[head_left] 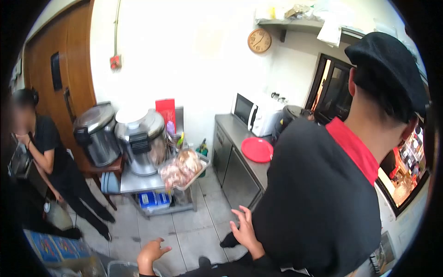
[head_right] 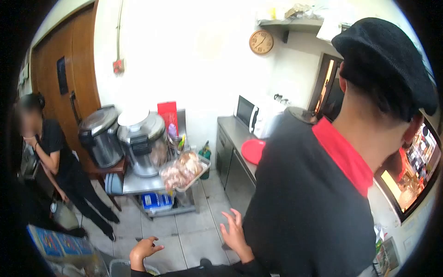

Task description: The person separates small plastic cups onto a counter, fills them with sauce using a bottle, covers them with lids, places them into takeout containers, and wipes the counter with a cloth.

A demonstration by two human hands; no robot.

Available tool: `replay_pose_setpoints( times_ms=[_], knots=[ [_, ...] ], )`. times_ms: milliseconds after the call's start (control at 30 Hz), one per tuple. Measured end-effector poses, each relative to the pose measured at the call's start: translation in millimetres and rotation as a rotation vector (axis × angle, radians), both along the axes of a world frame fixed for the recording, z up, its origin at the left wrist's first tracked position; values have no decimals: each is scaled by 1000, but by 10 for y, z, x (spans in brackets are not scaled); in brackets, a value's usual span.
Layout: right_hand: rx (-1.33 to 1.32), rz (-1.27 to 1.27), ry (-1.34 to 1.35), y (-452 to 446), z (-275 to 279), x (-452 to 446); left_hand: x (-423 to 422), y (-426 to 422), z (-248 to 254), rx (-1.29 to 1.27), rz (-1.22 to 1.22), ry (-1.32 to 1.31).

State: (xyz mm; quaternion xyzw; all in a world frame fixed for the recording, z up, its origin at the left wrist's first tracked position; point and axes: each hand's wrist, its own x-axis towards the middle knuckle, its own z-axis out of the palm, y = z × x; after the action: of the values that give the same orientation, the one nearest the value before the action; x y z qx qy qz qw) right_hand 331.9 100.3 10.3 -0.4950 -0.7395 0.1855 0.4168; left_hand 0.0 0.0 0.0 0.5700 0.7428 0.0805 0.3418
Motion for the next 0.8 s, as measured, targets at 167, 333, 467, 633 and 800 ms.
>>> replay_pose_setpoints(
  times_ms=[167,333,467,633,800],
  knots=[
    [15,-178,185,620,276,44,-57,1298,282,63,-192,-36],
    [-46,-391,166,994,282,361,398,2521,-208,24,-586,-82],
    [-102,-530,151,1361,198,131,417,3452,-31,-3,-781,-249],
    [-118,-539,99,1935,341,-86,211,4440,-15,85,-806,-106],
    [-191,-611,43,2316,330,-109,168,5333,78,50,-892,-56]
  ],
)
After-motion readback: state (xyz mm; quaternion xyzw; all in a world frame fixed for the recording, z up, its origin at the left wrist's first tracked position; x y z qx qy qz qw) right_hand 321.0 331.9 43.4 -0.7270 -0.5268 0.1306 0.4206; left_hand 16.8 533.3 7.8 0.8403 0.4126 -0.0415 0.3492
